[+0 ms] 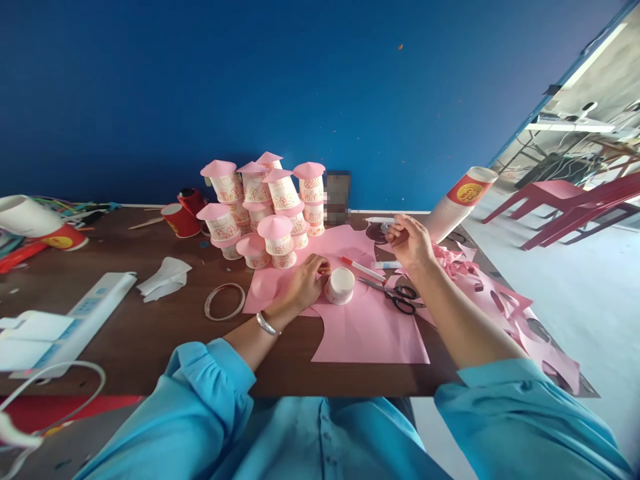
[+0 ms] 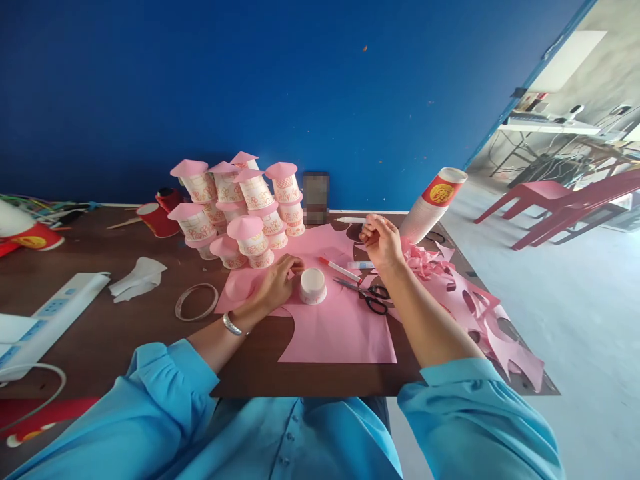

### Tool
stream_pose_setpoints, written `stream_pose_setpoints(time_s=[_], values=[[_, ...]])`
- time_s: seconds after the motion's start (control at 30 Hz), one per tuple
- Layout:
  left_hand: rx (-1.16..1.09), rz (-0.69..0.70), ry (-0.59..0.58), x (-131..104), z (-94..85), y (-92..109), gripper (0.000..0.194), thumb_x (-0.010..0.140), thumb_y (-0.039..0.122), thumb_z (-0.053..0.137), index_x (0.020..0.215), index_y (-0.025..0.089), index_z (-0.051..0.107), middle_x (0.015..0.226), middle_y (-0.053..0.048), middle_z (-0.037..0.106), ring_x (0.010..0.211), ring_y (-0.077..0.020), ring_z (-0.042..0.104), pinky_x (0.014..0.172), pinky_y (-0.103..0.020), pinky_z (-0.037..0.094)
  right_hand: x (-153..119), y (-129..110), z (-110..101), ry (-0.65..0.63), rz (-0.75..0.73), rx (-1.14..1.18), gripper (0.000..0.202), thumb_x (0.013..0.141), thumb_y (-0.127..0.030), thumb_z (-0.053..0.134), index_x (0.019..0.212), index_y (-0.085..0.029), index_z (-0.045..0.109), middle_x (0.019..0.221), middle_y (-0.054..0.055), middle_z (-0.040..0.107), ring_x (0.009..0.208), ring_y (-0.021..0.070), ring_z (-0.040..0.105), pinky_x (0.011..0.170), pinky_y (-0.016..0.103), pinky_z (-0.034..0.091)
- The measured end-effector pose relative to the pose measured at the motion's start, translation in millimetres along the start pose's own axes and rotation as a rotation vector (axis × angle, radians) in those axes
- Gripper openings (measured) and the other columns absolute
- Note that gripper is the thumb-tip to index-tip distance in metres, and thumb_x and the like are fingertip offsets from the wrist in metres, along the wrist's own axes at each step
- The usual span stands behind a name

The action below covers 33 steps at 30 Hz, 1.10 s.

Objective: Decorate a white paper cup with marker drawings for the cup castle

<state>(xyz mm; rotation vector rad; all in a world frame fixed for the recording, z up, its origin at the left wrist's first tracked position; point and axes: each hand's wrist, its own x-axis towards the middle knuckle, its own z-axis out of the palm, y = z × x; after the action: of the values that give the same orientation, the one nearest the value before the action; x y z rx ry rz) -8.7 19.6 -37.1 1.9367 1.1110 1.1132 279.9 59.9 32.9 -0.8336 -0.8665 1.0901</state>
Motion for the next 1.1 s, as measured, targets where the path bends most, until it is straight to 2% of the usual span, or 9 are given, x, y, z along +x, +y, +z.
stream_pose_setpoints(time_s=[0.13,0.3,0.43,0.57,0.67,0.77,0.93,1.0,1.1], values=[[0.096,0.070,-0.078,0,-3.0,-4,0.027,0.082,0.006,0.064,0.099,0.024,0.074,0.108,-0.009,0.080,0.106,-0.0291,0.071,0.099,-0.050,0.060,-20,20,11,-0.009,0.065,0.051,0.053,0.062,-0.050,0.105,0.080,-0.026,0.062,0.063,-0.010,0.044,0.055,0.0085,0.043,0.052,0.024,0.048],[0.136,0.152,-0.117,-3,-3.8,-2,0.050,0.076,0.000,0.057,0.116,0.023,0.074,0.125,-0.011,0.080,0.124,-0.0314,0.071,0.112,-0.056,0.058,-39,31,16,-0.022,0.108,0.073,0.047,0.064,-0.046,0.105,0.082,-0.026,0.066,0.067,-0.009,0.051,0.056,0.0084,0.044,0.056,0.026,0.050],[0.088,0.226,-0.136,-6,-7.0,4,0.066,0.071,-0.003,0.052,0.129,0.022,0.070,0.139,-0.012,0.077,0.136,-0.0316,0.069,0.121,-0.059,0.055,-48,30,16,-0.044,0.133,0.066,0.045,0.074,-0.059,0.098,0.094,-0.027,0.072,0.064,-0.008,0.047,0.057,0.0109,0.046,0.056,0.026,0.050],[-0.074,0.182,-0.281,-9,-16.4,16,0.078,0.074,-0.001,0.054,0.148,0.024,0.062,0.155,-0.013,0.069,0.151,-0.0326,0.062,0.129,-0.058,0.049,-53,25,18,-0.044,0.155,0.079,0.054,0.079,-0.075,0.090,0.093,-0.029,0.065,0.067,-0.007,0.048,0.060,0.0126,0.050,0.058,0.027,0.052],[-0.256,0.198,-0.342,-10,-21.4,22,0.082,0.079,0.006,0.064,0.159,0.024,0.051,0.165,-0.016,0.062,0.158,-0.0357,0.056,0.133,-0.059,0.045,-56,19,21,-0.026,0.132,0.115,0.055,0.073,-0.063,0.099,0.083,-0.029,0.056,0.068,-0.008,0.043,0.061,0.0119,0.048,0.061,0.025,0.052],[-0.250,0.200,-0.400,-9,-21.9,26,0.090,0.084,0.016,0.076,0.166,0.025,0.041,0.174,-0.020,0.052,0.164,-0.0373,0.049,0.135,-0.059,0.042,-59,14,24,-0.069,0.116,0.079,0.049,0.076,-0.055,0.098,0.082,-0.029,0.056,0.068,-0.008,0.038,0.062,0.0127,0.046,0.061,0.026,0.051],[-0.070,0.033,-0.448,-9,-20.1,28,0.064,0.089,0.037,0.085,0.148,0.026,0.063,0.155,-0.014,0.070,0.145,-0.0386,0.065,0.135,-0.065,0.034,-67,12,32,-0.081,0.152,0.090,0.044,0.080,-0.061,0.093,0.103,-0.029,0.074,0.067,-0.007,0.043,0.062,0.0129,0.047,0.060,0.028,0.047],[-0.249,-0.088,-0.411,-9,-18.3,25,0.062,0.085,0.040,0.091,0.141,0.026,0.069,0.146,-0.013,0.075,0.135,-0.0371,0.070,0.128,-0.061,0.046,-71,12,36,-0.076,0.110,0.066,0.045,0.082,-0.065,0.091,0.104,-0.029,0.075,0.070,-0.006,0.053,0.063,0.0128,0.052,0.061,0.028,0.049],[-0.705,-0.276,-0.277,-11,-13.9,19,0.067,0.078,0.050,0.097,0.135,0.027,0.072,0.136,-0.011,0.079,0.123,-0.0336,0.074,0.108,-0.050,0.062,-78,11,43,-0.028,-0.046,-0.061,0.044,0.087,-0.068,0.087,0.102,-0.028,0.074,0.074,-0.004,0.064,0.064,0.0134,0.060,0.061,0.029,0.054]])
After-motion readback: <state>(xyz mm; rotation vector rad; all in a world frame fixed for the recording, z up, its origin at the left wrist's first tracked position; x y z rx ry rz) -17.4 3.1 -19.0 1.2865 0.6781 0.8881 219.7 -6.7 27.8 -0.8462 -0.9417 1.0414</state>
